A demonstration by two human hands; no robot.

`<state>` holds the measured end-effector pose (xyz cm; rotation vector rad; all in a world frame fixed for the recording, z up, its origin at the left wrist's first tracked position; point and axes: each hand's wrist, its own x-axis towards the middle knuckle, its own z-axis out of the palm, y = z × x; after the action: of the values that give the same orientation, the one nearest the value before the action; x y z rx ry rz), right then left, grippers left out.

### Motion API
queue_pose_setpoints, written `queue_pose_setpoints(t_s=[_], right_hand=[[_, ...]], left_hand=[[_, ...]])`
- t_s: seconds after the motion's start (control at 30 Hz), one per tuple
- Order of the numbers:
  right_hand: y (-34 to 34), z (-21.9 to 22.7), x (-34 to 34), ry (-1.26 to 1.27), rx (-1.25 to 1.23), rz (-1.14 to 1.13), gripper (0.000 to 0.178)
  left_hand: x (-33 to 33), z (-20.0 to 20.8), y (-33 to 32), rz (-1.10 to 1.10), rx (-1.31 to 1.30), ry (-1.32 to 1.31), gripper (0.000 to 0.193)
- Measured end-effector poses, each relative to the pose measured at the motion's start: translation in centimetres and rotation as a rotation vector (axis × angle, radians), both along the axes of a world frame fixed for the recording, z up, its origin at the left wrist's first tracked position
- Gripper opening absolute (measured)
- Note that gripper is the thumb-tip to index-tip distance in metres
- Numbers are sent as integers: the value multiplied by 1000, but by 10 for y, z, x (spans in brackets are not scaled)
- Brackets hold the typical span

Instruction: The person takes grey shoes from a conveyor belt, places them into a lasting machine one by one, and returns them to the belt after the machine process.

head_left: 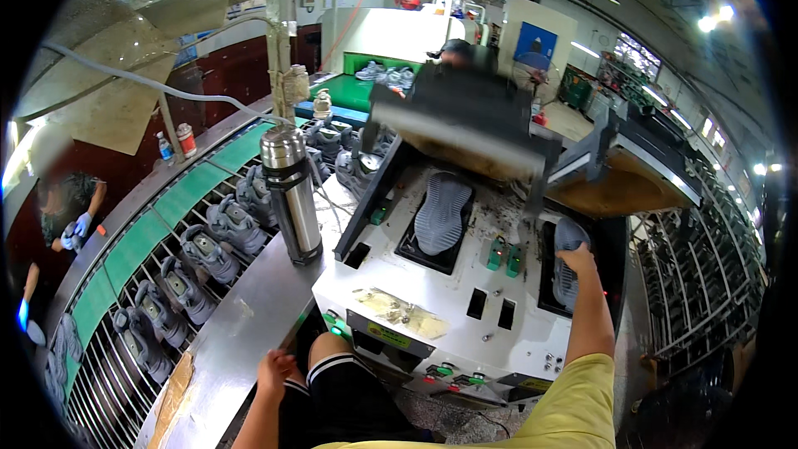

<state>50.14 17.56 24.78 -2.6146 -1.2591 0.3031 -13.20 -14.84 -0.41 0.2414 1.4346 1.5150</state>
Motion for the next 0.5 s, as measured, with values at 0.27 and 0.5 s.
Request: queue_pose_setpoints(t_s=[0.27,0.5], right_hand=[[5,7,-36,-129,56,-194,85],[-43,-21,-54,-362,605,-151,73]], left_hand=[[-96,-39,-206,586,-111,462,25],[-104,-38,-240,545,-58,293,22]])
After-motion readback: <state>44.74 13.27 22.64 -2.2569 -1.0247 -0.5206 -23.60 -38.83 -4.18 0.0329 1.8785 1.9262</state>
